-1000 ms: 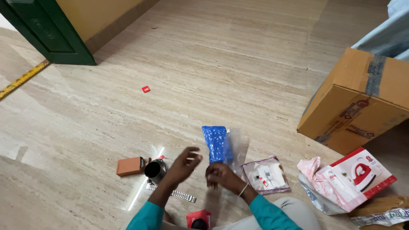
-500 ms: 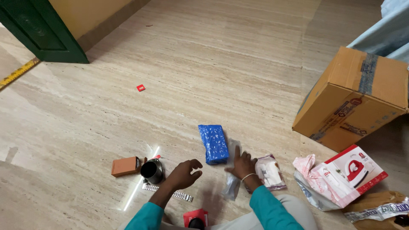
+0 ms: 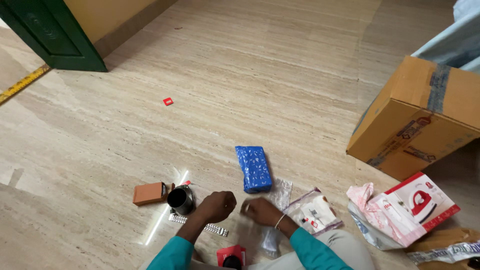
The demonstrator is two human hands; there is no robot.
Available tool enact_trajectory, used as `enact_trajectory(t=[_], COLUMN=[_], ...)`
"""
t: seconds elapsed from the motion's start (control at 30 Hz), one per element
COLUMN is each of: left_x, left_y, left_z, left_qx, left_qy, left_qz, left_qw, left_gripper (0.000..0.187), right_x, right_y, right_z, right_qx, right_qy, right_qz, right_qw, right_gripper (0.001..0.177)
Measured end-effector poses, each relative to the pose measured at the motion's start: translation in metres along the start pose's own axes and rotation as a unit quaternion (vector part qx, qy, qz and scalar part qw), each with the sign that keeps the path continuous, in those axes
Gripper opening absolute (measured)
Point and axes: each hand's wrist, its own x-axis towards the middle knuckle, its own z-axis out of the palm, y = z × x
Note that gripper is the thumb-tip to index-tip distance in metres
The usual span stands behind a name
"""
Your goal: The person sits on the floor and packs several small items, including a watch and a black cylindrical object, into plastic bags. They handle the items one by one, placing them into bags and sealing them.
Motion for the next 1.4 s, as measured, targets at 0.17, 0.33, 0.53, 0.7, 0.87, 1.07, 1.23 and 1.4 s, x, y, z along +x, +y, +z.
enact_trajectory(t=[0.17,0.33,0.53,0.7,0.87,1.07,1.23,1.4], left_x=[0.006,0.005,0.001,-0.001,0.002,-0.007,-0.024,-0.036], left_y=[0.011,0.021,0.012,0.004,-0.010,-0.026,-0.033,-0.036], left_z=[0.001,-0.001,-0.005,-0.009,-0.013,-0.039,-0.066,-0.084], left_qx=[0.047,0.066,0.064,0.079,0.152,0.241,0.267,0.259], left_qy=[-0.019,-0.062,-0.049,-0.044,-0.022,0.138,0.148,0.123], left_qz=[-0.006,-0.040,-0.037,-0.041,-0.057,-0.072,-0.172,-0.239], left_qw=[0.999,0.995,0.996,0.995,0.986,0.958,0.936,0.928], left_gripper=[0.017,0.017,0.017,0.017,0.019,0.030,0.040,0.047], right_x=[0.021,0.046,0.087,0.123,0.118,0.069,0.030,0.008], right_y=[-0.018,-0.010,0.034,0.068,0.070,0.015,-0.008,-0.027], right_z=[-0.033,-0.025,-0.012,-0.047,-0.084,-0.077,-0.053,-0.005], right_qx=[-0.199,-0.261,-0.327,-0.346,-0.349,-0.323,-0.242,-0.110], right_qy=[0.245,0.131,0.196,0.198,0.176,0.117,0.023,0.085], right_qz=[0.054,0.155,0.142,0.203,0.207,0.200,0.115,-0.034], right_qw=[0.947,0.944,0.914,0.894,0.897,0.917,0.963,0.990], right_gripper=[0.093,0.097,0.087,0.086,0.094,0.097,0.075,0.049])
